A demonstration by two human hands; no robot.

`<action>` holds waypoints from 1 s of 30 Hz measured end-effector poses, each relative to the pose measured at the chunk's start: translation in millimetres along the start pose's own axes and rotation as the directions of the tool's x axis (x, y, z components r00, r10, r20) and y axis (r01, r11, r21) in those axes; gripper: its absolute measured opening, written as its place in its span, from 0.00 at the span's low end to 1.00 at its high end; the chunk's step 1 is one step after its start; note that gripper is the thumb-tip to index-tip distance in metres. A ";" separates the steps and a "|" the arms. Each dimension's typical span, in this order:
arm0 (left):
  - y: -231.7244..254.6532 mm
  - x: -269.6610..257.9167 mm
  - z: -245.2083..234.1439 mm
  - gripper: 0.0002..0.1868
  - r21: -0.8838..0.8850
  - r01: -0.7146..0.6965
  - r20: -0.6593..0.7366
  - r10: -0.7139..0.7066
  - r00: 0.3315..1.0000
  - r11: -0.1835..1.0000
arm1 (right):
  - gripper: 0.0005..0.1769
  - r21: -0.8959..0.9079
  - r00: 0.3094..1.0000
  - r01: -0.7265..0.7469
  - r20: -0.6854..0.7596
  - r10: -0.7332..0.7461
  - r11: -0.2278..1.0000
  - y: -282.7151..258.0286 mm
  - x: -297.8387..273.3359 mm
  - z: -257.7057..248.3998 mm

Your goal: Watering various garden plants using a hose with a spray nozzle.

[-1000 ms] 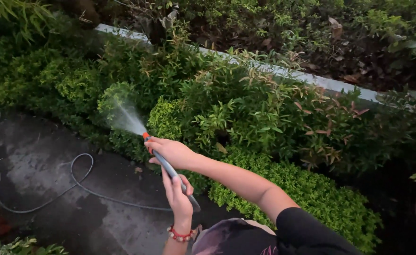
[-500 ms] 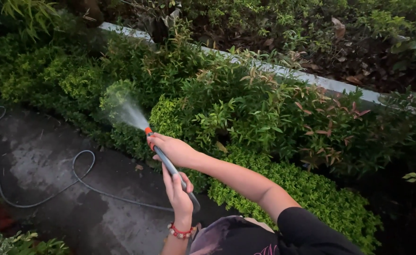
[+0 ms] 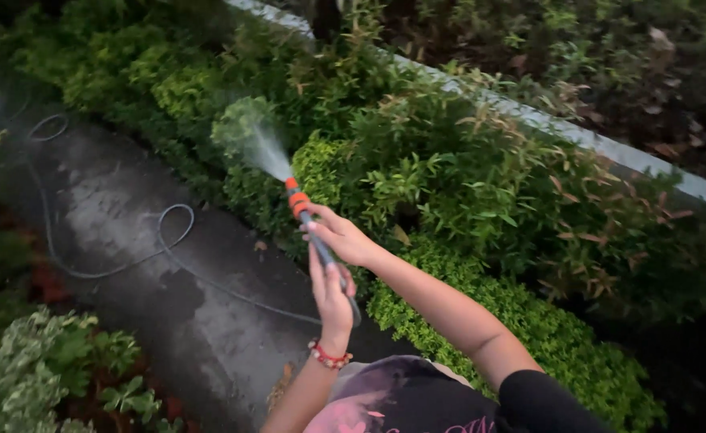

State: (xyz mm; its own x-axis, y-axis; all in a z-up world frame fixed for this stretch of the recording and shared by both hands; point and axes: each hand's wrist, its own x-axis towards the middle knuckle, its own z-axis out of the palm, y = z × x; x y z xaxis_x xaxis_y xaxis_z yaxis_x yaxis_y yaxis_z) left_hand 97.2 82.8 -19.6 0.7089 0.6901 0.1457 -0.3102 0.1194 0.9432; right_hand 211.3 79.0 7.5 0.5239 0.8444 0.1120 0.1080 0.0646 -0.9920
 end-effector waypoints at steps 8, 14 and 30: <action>-16.6 -6.3 -0.7 0.29 0.024 -0.045 -0.018 0.046 0.999 0.999 | 0.43 0.118 0.995 -0.060 0.089 0.050 0.991 32.9 5.0 5.7; -8.2 -4.0 1.6 0.28 0.010 -0.124 -0.051 0.124 0.991 0.992 | 0.38 0.153 0.986 -0.129 0.126 0.110 0.980 9.9 -12.4 11.0; -2.1 -31.4 2.8 0.13 0.017 -0.028 -0.032 0.029 0.999 0.999 | 0.28 -0.043 0.987 -0.159 -0.036 0.158 0.986 21.8 -8.7 14.0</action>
